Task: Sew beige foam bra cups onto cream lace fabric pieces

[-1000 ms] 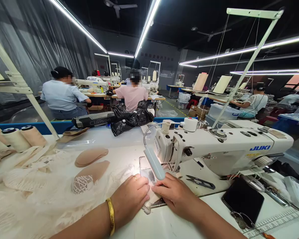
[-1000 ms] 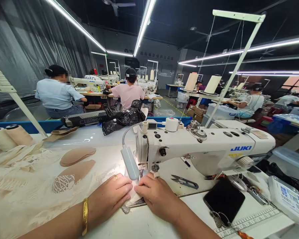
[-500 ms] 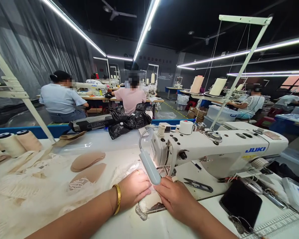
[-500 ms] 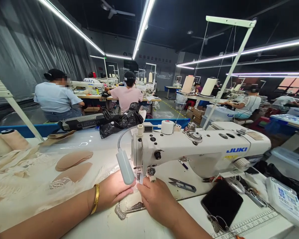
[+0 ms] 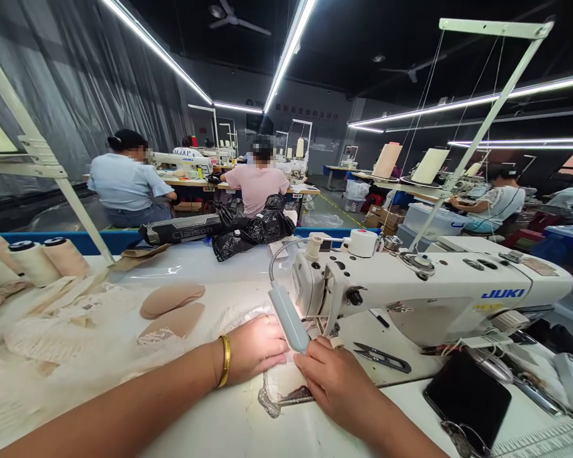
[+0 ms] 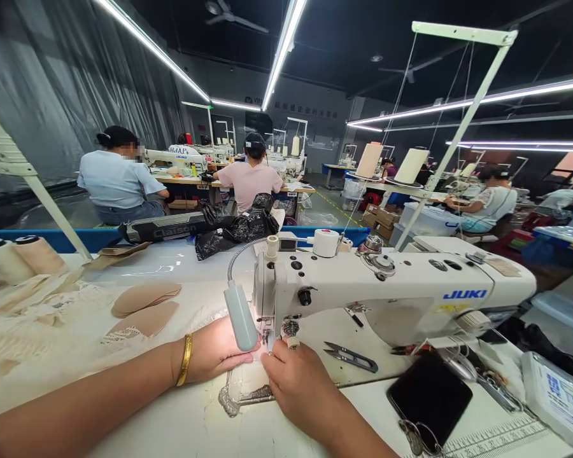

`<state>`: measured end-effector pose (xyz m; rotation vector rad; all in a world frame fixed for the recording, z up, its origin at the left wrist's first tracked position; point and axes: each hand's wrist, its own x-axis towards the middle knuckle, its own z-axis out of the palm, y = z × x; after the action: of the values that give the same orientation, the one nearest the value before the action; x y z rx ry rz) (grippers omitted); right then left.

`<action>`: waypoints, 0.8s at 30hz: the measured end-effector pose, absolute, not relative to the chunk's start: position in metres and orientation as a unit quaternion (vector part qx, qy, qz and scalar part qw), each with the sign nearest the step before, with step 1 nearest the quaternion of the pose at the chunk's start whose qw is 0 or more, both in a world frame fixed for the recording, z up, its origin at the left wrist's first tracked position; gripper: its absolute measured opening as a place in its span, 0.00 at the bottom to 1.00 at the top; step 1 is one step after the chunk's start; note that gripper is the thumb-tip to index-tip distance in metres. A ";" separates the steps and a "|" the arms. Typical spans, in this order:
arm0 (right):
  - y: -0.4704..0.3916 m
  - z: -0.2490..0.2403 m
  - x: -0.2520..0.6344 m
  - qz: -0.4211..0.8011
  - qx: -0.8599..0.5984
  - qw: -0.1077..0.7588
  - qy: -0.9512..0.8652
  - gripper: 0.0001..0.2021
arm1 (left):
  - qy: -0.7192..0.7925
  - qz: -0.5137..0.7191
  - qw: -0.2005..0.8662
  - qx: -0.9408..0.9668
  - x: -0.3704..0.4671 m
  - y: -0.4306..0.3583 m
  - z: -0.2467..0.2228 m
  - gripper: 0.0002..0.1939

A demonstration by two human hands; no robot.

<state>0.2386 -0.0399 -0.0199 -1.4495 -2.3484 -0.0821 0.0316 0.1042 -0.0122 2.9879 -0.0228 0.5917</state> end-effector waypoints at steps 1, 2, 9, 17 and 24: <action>-0.040 -0.020 0.239 -0.028 -0.516 0.190 -0.835 0.11 | -0.006 0.189 0.046 0.981 0.032 0.106 -0.013 0.10; -0.040 -0.021 0.239 -0.026 -0.517 0.192 -0.834 0.11 | -0.003 0.184 0.044 0.982 0.032 0.107 -0.014 0.10; -0.038 -0.026 0.237 -0.019 -0.531 0.219 -0.819 0.13 | 0.053 0.164 0.027 0.985 0.030 0.112 -0.015 0.08; -0.038 -0.025 0.236 0.034 -0.526 0.279 -0.803 0.13 | 0.150 0.164 0.028 0.975 0.031 0.100 -0.005 0.07; -0.051 -0.008 0.187 0.443 -0.529 0.453 -0.564 0.14 | 0.107 0.210 0.087 0.968 -0.013 0.043 0.018 0.15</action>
<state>0.1869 -0.0510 -0.0081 -1.3055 -1.3937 1.0943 -0.0133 0.0426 0.0184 2.8825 0.3191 0.6255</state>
